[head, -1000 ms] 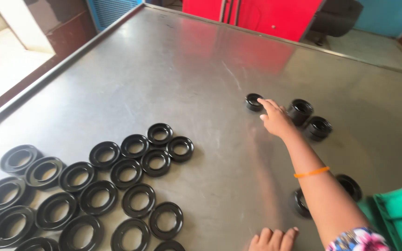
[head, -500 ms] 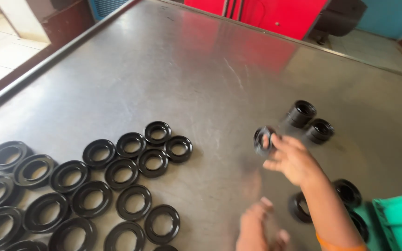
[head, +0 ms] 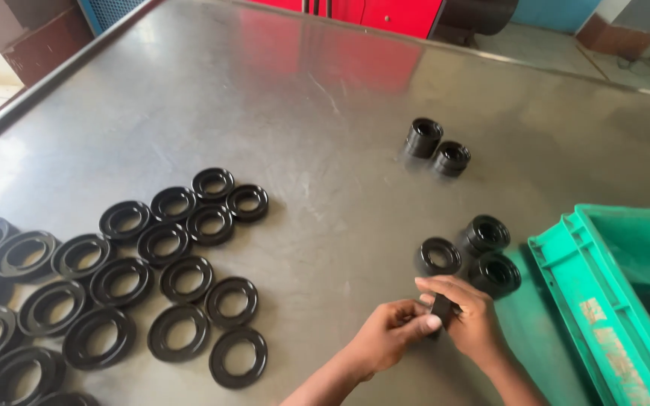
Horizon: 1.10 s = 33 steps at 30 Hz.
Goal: Inspecting black ring-shaped metal components on a metal table and sorting selected items into a green plastic crate.
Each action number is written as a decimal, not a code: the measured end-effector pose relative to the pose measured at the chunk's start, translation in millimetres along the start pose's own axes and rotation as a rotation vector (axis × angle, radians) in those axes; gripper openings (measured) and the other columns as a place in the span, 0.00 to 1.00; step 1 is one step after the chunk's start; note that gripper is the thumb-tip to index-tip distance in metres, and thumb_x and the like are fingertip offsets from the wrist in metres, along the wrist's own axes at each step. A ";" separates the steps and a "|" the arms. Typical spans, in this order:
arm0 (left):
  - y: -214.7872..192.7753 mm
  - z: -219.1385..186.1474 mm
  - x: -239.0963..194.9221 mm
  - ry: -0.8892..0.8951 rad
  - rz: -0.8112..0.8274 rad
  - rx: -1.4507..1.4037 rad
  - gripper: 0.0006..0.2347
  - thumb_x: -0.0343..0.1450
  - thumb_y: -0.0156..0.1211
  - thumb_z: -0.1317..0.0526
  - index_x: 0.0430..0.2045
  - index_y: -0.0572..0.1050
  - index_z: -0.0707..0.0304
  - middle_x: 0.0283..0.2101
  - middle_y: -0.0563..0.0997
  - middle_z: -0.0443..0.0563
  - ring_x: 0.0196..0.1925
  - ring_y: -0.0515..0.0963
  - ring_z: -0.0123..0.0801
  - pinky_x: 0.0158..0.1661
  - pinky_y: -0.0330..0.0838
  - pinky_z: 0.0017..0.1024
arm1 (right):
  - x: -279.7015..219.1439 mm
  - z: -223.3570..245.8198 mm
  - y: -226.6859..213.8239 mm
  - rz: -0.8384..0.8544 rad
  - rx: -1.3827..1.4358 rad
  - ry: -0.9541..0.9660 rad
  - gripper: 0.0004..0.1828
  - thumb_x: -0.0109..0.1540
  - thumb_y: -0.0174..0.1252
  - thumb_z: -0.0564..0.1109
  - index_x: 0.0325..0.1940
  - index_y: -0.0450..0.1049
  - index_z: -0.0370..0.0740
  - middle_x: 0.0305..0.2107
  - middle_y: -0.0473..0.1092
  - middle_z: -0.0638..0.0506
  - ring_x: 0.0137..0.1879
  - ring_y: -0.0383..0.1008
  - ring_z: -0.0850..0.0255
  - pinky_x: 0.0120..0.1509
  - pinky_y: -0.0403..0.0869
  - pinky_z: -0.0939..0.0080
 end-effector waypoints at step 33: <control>48.1 -46.1 -27.2 0.079 0.237 -0.117 0.12 0.76 0.59 0.67 0.53 0.69 0.72 0.43 0.79 0.52 0.50 0.77 0.29 0.56 0.71 0.30 | -26.0 -16.9 -5.9 0.110 0.312 0.576 0.23 0.62 0.48 0.29 0.60 0.72 0.42 0.25 0.74 0.53 0.21 0.68 0.70 0.20 0.66 0.67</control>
Point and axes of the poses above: each hand's wrist, its own x-axis towards the middle knuckle, its own y-axis out of the palm, z = x × y, the point moved 9 cm from there along x, towards the middle knuckle
